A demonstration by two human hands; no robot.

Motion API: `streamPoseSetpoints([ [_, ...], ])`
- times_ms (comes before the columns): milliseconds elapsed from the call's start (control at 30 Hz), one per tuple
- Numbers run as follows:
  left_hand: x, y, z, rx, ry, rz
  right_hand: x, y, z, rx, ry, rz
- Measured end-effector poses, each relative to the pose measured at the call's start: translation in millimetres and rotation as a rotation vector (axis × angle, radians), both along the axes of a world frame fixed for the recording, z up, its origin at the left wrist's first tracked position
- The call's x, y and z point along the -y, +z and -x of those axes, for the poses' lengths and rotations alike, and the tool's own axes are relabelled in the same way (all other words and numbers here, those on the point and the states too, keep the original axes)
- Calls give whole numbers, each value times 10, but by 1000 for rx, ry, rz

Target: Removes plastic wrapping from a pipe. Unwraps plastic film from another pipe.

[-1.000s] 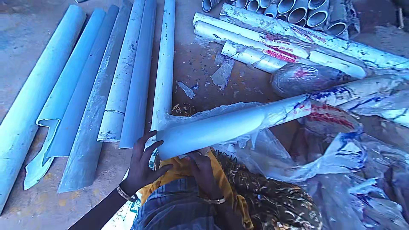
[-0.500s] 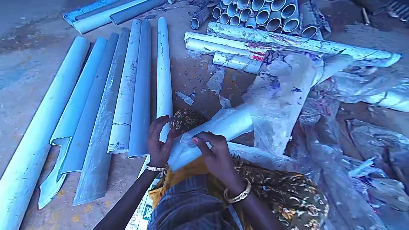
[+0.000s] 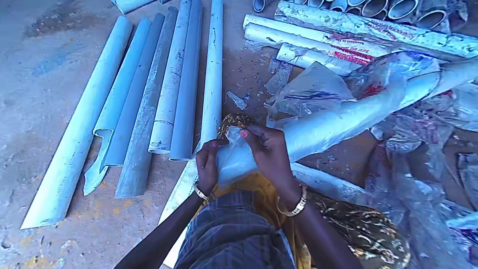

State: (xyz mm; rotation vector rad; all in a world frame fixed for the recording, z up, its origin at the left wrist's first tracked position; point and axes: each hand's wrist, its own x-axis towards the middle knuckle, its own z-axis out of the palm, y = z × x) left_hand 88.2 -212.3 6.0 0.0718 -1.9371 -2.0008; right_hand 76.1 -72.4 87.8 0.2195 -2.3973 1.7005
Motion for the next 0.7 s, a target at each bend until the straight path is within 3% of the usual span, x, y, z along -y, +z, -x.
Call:
streamPoseSetpoints([
  [67, 91, 23, 294, 99, 3, 30, 2, -45, 38, 0, -23, 12],
  [133, 262, -47, 527, 126, -105, 268, 4, -126, 36, -13, -15, 24],
  [233, 291, -108, 465, 130, -111, 461, 20, -196, 36, -57, 30, 48],
  [333, 63, 18, 142, 180, -4, 423, 9, -196, 102, -54, 33, 63],
  [400, -22, -8, 57, 95, 44, 384, -12, -169, 140, -24, 16, 82],
  [500, -2, 4, 225, -29, 61, 210, -36, -109, 164, -34, 12, 126],
  [567, 58, 63, 355, -3, -6, 132, -32, -93, 167, -60, 11, 152],
  [700, 204, -172, 593, 8, -140, 323, -85, -312, 143, -43, 17, 174],
])
